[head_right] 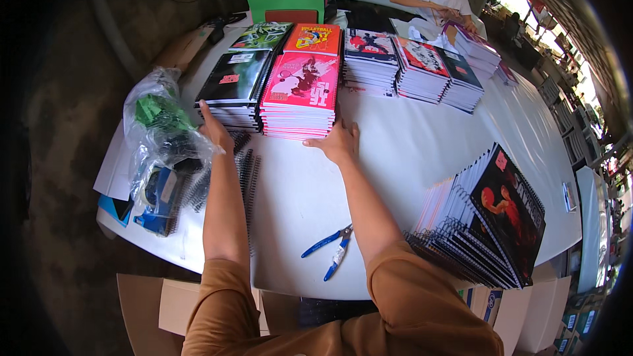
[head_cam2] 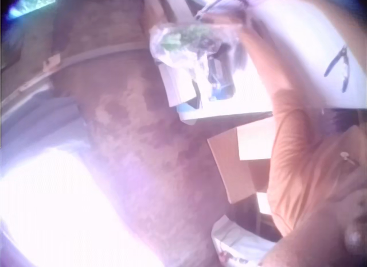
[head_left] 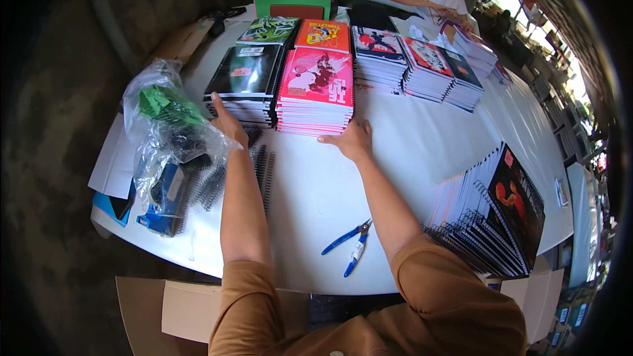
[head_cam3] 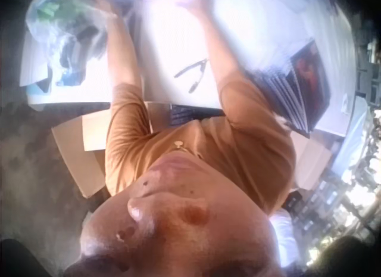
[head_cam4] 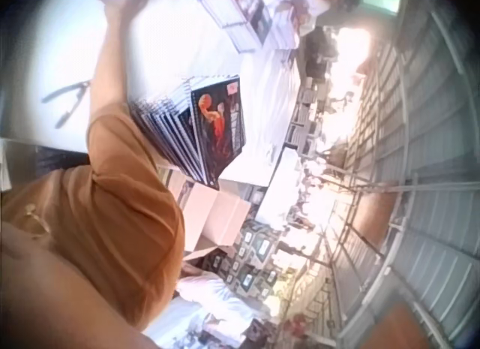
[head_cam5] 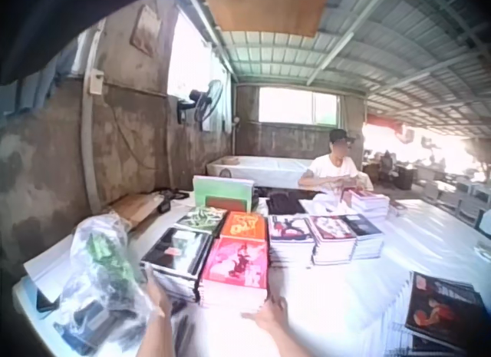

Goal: The person trims the ends of wire spirals on bound notebooks using pliers and stacks them on a table.

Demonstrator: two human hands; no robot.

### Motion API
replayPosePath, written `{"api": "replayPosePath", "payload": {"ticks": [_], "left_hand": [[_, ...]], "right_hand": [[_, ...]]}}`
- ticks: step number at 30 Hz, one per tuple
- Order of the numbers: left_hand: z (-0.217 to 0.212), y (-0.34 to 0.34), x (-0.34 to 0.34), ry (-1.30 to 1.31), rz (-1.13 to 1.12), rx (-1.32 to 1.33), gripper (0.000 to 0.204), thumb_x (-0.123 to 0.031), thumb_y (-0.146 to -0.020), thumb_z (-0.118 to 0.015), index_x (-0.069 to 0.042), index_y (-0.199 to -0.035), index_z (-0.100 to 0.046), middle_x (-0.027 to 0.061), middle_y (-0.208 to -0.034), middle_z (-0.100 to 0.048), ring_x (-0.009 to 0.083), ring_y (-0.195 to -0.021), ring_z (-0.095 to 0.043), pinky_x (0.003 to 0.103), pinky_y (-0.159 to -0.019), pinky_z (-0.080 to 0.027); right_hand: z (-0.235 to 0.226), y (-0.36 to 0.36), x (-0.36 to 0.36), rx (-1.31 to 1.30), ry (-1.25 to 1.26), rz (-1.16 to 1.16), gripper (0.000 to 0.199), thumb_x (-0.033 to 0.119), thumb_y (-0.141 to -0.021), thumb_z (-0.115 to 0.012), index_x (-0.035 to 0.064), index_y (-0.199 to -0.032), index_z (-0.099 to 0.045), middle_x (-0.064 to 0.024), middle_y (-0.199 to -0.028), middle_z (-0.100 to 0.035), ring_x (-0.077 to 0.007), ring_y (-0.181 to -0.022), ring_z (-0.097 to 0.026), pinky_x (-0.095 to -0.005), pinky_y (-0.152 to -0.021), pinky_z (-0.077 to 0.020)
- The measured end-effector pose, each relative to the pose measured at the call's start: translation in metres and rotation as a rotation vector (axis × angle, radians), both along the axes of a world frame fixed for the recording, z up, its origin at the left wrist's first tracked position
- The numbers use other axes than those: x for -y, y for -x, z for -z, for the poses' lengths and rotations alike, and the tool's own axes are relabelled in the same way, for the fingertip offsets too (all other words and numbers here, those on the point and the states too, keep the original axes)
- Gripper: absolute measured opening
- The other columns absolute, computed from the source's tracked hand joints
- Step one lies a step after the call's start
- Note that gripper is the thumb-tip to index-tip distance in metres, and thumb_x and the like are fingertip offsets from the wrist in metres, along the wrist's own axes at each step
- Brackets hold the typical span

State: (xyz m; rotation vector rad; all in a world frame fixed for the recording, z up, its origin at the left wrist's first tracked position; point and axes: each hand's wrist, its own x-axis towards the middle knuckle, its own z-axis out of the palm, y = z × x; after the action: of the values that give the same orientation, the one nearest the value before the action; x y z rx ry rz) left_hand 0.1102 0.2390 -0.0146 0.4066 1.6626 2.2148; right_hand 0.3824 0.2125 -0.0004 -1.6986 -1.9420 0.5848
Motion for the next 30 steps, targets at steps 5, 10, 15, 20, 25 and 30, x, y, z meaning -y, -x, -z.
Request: {"api": "replayPosePath", "payload": {"ticks": [5,10,15,20,25,30], "left_hand": [[0.018,0.028,-0.031,-0.154,0.263,0.112,0.104,-0.054,-0.068,-0.069,0.013,-0.133,-0.024,0.0247,-0.139,-0.03,0.0304,-0.127,-0.032,0.033,-0.106,-0.023],[0.017,0.02,-0.038,0.044,0.095,0.106,0.115,-0.049,-0.061,-0.076,0.009,-0.138,-0.012,0.023,-0.143,-0.019,0.0313,-0.133,-0.02,0.036,-0.107,-0.022],[0.02,0.025,-0.046,-0.016,0.209,0.168,0.116,-0.046,-0.06,-0.076,0.002,-0.141,-0.009,0.0224,-0.144,-0.017,0.0313,-0.135,-0.018,0.038,-0.109,-0.019],[0.019,0.023,-0.036,-0.2,0.354,0.004,0.109,-0.042,-0.068,-0.071,0.001,-0.142,-0.004,0.0212,-0.145,-0.014,0.0311,-0.131,-0.026,0.039,-0.108,-0.022],[0.015,-0.131,-0.01,-0.091,0.126,-0.017,0.09,-0.041,-0.083,-0.057,0.01,-0.138,-0.007,0.0265,-0.145,-0.011,0.0325,-0.134,-0.02,0.041,-0.11,-0.015],[0.025,-0.176,0.024,0.073,0.191,-0.468,0.081,-0.033,-0.087,-0.053,0.011,-0.138,-0.007,0.0289,-0.145,-0.004,0.036,-0.137,-0.004,0.04,-0.111,-0.003]], "right_hand": [[0.0,0.011,0.001,-0.044,-0.019,-0.009,0.093,0.045,-0.058,-0.079,0.0107,-0.132,-0.036,-0.0106,-0.123,-0.055,-0.024,-0.118,-0.047,-0.0462,-0.109,-0.0113],[0.003,0.012,-0.005,-0.07,0.046,0.043,0.091,0.043,-0.058,-0.08,0.0097,-0.131,-0.037,-0.0109,-0.12,-0.057,-0.0243,-0.116,-0.05,-0.0452,-0.111,-0.0071],[0.001,0.013,-0.013,-0.046,0.034,0.066,0.098,0.042,-0.059,-0.079,0.0104,-0.136,-0.029,-0.011,-0.12,-0.057,-0.0244,-0.114,-0.052,-0.0453,-0.112,-0.0049],[-0.007,0.022,-0.008,-0.053,0.058,0.08,0.111,0.045,-0.058,-0.079,0.0123,-0.142,-0.015,-0.0104,-0.121,-0.057,-0.0247,-0.115,-0.052,-0.0435,-0.112,-0.0056],[0.053,-0.015,-0.063,-0.239,-0.038,-0.121,0.089,0.035,-0.07,-0.07,0.0113,-0.141,-0.022,-0.0145,-0.141,-0.035,-0.0247,-0.129,-0.036,-0.0438,-0.109,-0.0196],[0.071,-0.059,-0.111,0.075,0.015,0.407,0.069,0.036,-0.084,-0.049,0.0087,-0.142,-0.022,-0.0117,-0.146,-0.025,-0.0289,-0.136,-0.019,-0.0473,-0.11,-0.0101]]}}
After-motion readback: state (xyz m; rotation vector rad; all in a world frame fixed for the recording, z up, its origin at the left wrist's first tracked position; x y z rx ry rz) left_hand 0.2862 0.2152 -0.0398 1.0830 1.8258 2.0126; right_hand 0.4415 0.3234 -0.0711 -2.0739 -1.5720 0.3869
